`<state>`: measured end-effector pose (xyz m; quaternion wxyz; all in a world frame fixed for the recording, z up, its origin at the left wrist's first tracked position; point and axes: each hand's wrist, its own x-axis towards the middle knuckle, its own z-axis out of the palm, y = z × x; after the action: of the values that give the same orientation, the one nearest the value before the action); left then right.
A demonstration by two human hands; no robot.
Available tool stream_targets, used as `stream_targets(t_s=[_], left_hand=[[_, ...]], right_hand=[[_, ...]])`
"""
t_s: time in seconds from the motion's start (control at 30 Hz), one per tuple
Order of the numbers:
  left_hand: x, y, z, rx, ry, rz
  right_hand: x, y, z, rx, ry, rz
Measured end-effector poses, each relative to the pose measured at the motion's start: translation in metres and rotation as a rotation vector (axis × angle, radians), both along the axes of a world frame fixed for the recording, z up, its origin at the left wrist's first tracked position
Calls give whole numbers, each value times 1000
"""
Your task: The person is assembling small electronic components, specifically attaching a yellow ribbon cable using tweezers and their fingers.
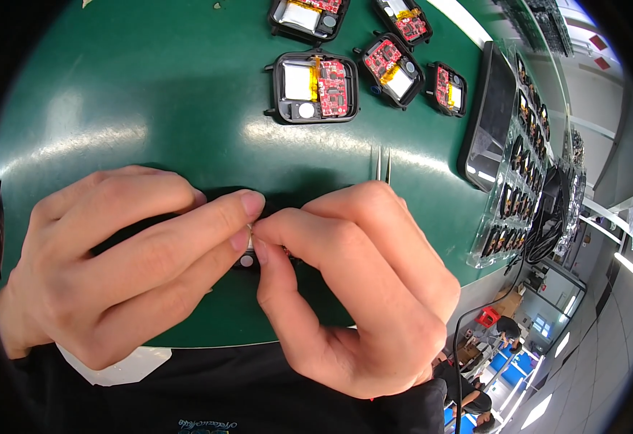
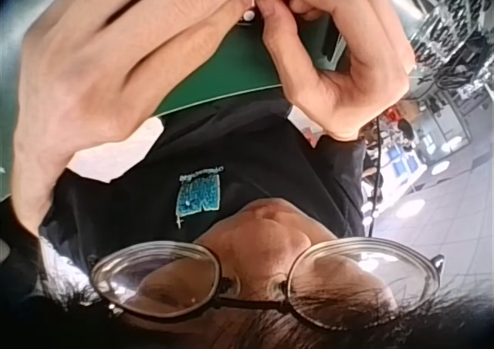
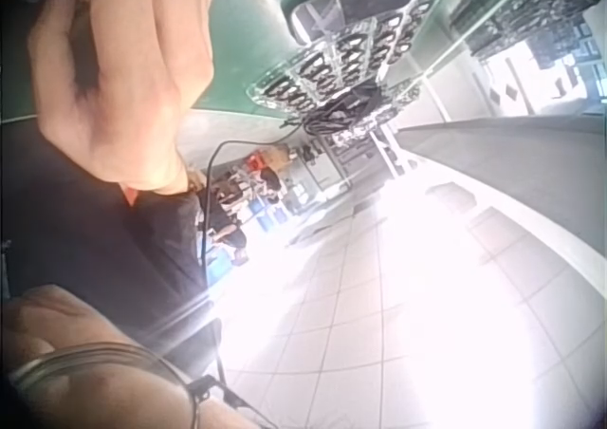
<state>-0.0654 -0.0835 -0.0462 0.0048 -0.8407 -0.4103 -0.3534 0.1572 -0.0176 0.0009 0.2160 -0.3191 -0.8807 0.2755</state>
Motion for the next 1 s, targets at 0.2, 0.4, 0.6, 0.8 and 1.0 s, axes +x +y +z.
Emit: stream_targets(t_s=[0.2, 0.4, 0.6, 0.8, 1.0], left_hand=[[0, 2, -1, 29, 2, 2], [0, 1, 6, -30, 27, -3], [-3, -1, 3, 4, 44, -11], [-3, -1, 3, 11, 57, -23], [-3, 2, 6, -1, 32, -32]], right_hand=[[-2, 3, 3, -20, -42, 1], [-4, 5, 9, -42, -98, -10], [-8, 4, 12, -42, -148, -5], [-11, 4, 19, -105, -240, -9], [-11, -3, 17, -15, -255, -42]])
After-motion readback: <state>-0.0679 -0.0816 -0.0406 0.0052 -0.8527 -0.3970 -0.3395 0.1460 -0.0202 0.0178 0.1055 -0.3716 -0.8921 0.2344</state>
